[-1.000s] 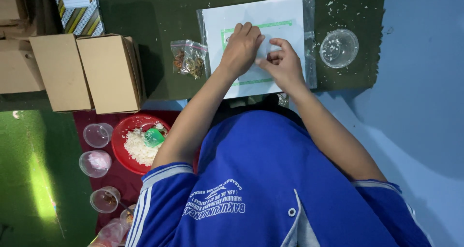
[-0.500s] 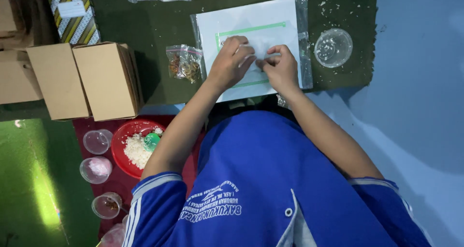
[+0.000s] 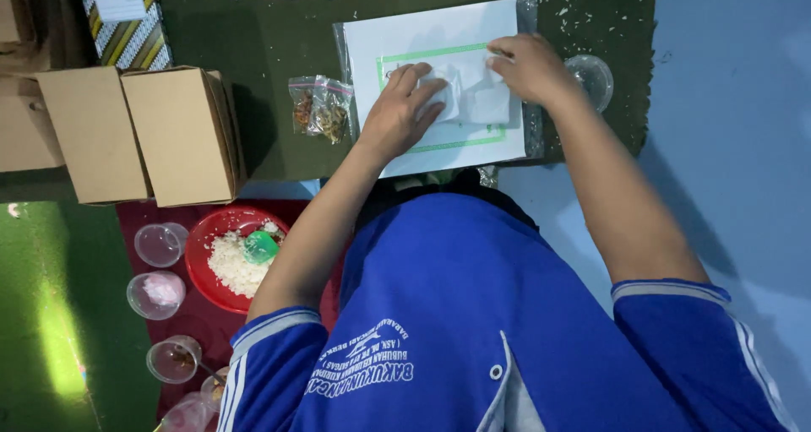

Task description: The person prepares food boxes by scooping various side dishes into containers, placing small bags of garnishes, adding a scoop of rice, and folding the box lids closed.

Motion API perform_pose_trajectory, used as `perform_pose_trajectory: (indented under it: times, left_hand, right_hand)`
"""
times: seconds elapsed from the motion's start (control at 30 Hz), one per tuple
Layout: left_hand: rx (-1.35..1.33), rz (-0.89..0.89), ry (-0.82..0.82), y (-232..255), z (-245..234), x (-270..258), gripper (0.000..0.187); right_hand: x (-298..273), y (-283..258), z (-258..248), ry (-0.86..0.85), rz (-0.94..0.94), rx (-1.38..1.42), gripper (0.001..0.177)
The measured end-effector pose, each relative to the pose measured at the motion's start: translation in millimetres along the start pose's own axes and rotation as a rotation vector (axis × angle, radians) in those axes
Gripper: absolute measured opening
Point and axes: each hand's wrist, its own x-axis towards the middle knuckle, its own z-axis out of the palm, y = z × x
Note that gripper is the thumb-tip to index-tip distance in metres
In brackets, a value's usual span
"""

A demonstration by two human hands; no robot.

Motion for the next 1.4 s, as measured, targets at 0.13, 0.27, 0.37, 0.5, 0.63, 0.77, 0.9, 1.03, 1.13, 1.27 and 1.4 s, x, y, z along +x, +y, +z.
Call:
perform_pose_trajectory:
  times: [0.13, 0.27, 0.37, 0.5, 0.63, 0.77, 0.9, 1.03, 1.13, 1.27, 1.4]
  left_hand:
    - [-0.002, 0.006, 0.007, -3, 2, -2, 0.028]
    - [-0.03, -0.044, -0.018, -4, 3, -3, 0.029]
    - [-0.051, -0.073, -0.032, -9, 7, -7, 0.031]
    - [-0.074, -0.081, -0.034, -8, 7, -9, 0.03]
    - [-0.073, -0.062, -0.007, -8, 6, -9, 0.03]
    - [-0.079, -0.048, 0.005, -10, 8, -11, 0.031]
    - [-0.065, -0.034, 0.021, -9, 7, -9, 0.031]
    - [-0.064, -0.042, 0.028, -8, 7, -10, 0.031]
    - [-0.073, -0.052, 0.045, -8, 10, -11, 0.031]
    - [-0.052, -0.087, 0.037, -4, 10, -10, 0.036]
    - [-0.012, -0.149, 0.036, -3, 16, -4, 0.042]
  right_hand:
    - [-9, -29, -15, -0.093, 0.154, -0.027, 0.03]
    - [-11, -39, -19, -0.094, 0.274, -0.009, 0.029]
    - [-14, -42, -15, -0.043, 0.344, 0.116, 0.03]
    - [-25, -40, -6, 0.089, 0.352, 0.357, 0.033]
    - [-37, -59, -11, 0.067, 0.464, 0.377, 0.051]
    - [-39, -52, -4, 0.039, 0.508, 0.342, 0.022]
    - [-52, -75, -13, -0.031, 0.58, 0.32, 0.026]
    - [-53, -71, -3, 0.034, 0.571, 0.443, 0.023]
    - [-48, -57, 7, 0.105, 0.531, 0.507, 0.028]
    - [-49, -61, 5, 0.167, 0.514, 0.504, 0.041]
    - [-43, -52, 14, 0.237, 0.455, 0.559, 0.044]
